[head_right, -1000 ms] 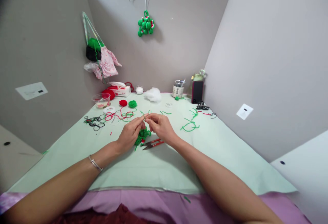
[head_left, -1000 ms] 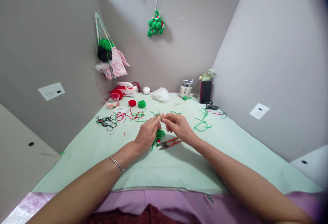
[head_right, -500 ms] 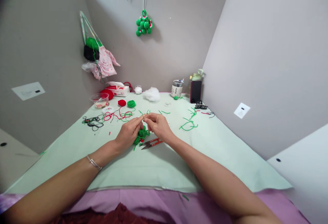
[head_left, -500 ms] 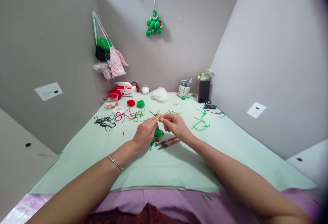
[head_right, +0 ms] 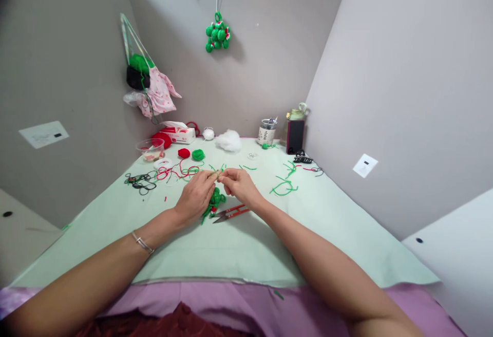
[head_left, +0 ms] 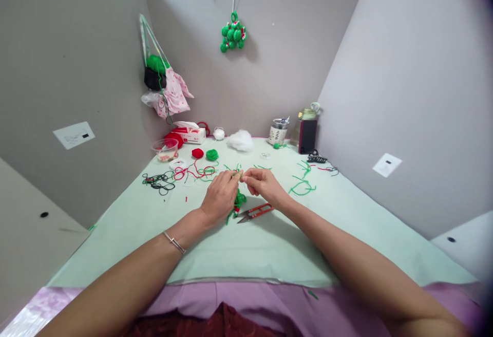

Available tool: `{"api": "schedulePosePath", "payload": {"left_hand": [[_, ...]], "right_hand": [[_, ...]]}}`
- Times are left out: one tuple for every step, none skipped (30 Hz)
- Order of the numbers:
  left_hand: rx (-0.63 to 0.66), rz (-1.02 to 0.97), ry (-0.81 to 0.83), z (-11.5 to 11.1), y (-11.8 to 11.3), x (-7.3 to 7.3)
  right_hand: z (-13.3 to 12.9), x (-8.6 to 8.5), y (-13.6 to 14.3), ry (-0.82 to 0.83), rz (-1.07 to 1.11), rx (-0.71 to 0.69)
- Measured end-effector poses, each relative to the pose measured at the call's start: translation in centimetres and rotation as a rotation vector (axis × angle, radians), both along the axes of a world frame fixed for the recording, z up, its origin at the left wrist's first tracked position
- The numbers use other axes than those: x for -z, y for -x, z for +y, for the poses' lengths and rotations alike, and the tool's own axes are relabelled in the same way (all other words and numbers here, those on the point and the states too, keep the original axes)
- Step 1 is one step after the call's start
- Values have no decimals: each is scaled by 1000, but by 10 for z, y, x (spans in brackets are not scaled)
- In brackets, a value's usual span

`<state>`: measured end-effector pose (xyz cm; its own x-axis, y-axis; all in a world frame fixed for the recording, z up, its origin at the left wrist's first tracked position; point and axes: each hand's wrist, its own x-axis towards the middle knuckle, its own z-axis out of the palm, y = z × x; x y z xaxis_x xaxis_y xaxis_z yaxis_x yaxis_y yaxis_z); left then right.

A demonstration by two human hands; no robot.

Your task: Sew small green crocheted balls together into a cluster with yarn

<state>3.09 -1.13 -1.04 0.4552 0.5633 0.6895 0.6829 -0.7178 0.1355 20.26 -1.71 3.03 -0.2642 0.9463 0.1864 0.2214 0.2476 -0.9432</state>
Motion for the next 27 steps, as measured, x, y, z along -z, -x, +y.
{"api": "schedulePosePath", "payload": {"left_hand": [[-2,-7,-7,0,0,-1],[-1,-14,-12,-1,0,-1],[0,-18,-14,-1,0,-1],[-1,-19,-15,-1,0,-2],[-4,-17,-14,0,0,-2],[-7,-11,-12,0,0,-2],[-10,-2,-9,0,0,-1],[-13,6,-4,1,1,-1],[-16,12,2,1,1,-1],[-16,18,12,1,1,-1],[-17,21,21,1,1,-1],[-18,22,28,1,1,-1],[-19,21,34,1,1,-1],[-16,21,38,0,1,-1],[-12,19,42,0,1,-1],[-7,17,46,0,1,-1],[-5,15,51,0,1,-1],[-5,15,57,0,1,-1],[-6,15,63,0,1,-1],[-6,16,69,0,1,-1],[-2,17,76,0,2,-1],[8,18,84,0,3,-2],[24,17,96,0,3,-3],[42,10,112,0,4,-4],[60,-7,134,-1,5,-6],[79,-38,165,-1,5,-7],[99,-89,208,-2,6,-9]], "right_hand": [[0,0,-1,6,1,-3],[1,-1,-1,14,1,-12],[1,-1,-2,20,0,-24],[1,-2,-2,24,-2,-32],[1,-3,-3,27,-1,-34],[1,-3,-3,27,1,-30],[1,-4,-3,28,4,-21],[1,-4,-4,31,6,-16],[1,-4,-4,37,8,-20],[2,-4,-4,42,8,-29],[2,-4,-4,44,8,-37],[2,-4,-4,44,10,-38],[2,-4,-5,42,15,-31],[2,-4,-5,39,22,-25],[2,-3,-4,40,27,-28],[2,-3,-4,45,29,-41],[2,-3,-4,51,29,-58],[1,-3,-4,55,27,-68],[1,-3,-4,55,25,-64],[1,-3,-4,53,23,-51],[1,-3,-3,50,23,-40],[0,-4,-3,50,21,-39],[0,-4,-3,51,19,-51],[-1,-4,-2,50,16,-67],[-1,-4,-2,41,12,-78],[-2,-4,-2,23,5,-75],[-2,-3,-2,-9,-9,-53]]}}
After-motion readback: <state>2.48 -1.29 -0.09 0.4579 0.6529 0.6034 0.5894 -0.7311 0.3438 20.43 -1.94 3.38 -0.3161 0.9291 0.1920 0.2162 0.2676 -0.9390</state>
